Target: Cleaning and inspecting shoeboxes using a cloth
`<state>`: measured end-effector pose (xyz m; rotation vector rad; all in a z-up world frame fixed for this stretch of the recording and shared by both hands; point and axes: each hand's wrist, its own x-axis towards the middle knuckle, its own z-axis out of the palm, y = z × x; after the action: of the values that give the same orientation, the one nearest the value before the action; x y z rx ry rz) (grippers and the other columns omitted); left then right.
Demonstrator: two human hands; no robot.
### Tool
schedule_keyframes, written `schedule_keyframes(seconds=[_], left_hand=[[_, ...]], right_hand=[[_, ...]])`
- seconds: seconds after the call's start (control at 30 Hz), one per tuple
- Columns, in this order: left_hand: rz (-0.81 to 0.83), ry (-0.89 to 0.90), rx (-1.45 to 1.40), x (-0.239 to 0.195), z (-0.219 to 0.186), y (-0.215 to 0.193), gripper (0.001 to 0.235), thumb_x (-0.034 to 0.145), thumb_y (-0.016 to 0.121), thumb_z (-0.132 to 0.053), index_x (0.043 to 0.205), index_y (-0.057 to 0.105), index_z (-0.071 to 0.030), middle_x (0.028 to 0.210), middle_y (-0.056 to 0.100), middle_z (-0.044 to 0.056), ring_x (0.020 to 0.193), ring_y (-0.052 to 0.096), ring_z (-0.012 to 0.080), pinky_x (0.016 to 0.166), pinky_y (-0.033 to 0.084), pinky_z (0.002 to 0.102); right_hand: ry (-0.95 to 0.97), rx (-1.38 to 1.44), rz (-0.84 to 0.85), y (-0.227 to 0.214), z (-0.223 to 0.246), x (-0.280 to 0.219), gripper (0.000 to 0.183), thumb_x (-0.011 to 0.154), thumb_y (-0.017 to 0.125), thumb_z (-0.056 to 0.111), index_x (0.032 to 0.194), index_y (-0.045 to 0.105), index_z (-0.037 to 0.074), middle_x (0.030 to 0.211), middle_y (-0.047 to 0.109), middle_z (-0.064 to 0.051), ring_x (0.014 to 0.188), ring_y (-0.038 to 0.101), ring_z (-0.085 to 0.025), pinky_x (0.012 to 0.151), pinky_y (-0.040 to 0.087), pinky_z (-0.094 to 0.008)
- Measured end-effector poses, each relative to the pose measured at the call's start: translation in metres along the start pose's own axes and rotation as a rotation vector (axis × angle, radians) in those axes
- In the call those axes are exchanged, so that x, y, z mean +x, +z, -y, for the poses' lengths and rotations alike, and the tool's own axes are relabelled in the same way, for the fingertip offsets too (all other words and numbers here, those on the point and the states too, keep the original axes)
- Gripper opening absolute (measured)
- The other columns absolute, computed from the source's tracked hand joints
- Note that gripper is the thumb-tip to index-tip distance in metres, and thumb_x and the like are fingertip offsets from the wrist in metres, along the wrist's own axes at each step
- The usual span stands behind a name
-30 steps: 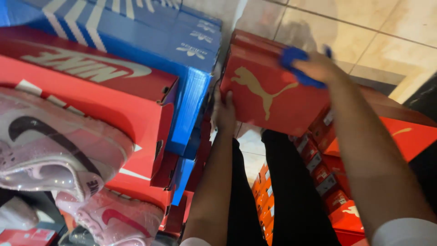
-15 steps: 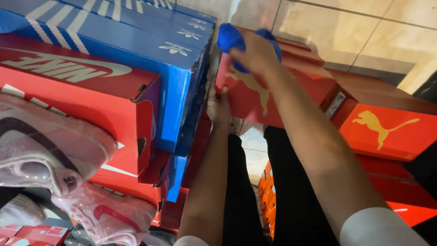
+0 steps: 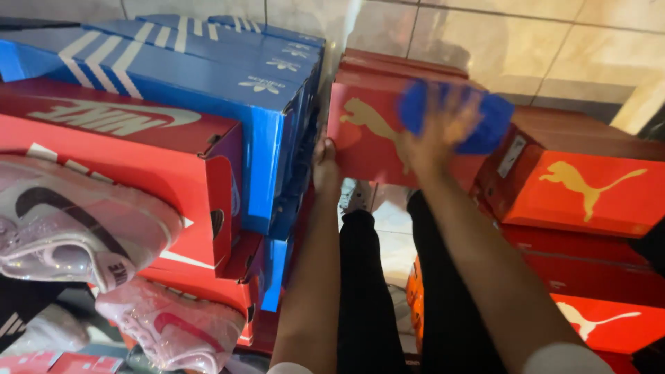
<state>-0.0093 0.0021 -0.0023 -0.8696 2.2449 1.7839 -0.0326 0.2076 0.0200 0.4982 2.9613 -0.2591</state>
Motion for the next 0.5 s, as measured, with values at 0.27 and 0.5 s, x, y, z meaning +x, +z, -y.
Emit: schedule_keyframes(seconds=[0.27,0.5], left_hand=[[0.258,-0.086,-0.37,0.002,-0.044,-0.009,0.066,0.095,0.071,-0.048,0.142,0.058,-0.003,0.132,0.067,0.019,0.117,0.061,0.023,0.102,0.051,0.043],[0.102,-0.147,-0.308,-0.007,-0.009,-0.003,0.05,0.108,0.057,-0.033,0.151,0.054,-0.008,0.153,0.052,0.018,0.135,0.054,0.0278,0.117,0.039,0.045]], right_hand=[[-0.588,0.31,0.248,0.036,0.028,-0.077,0.072,0.093,0.046,0.062,0.159,0.041,0.035,0.173,0.022,0.001,0.157,0.016,-0.038,0.121,0.013,-0.064],[-0.391,0.118,0.194,-0.008,-0.117,-0.045,0.088,0.075,0.064,0.052,0.155,0.053,0.019,0.168,0.034,-0.023,0.144,0.022,-0.066,0.106,0.019,-0.081]])
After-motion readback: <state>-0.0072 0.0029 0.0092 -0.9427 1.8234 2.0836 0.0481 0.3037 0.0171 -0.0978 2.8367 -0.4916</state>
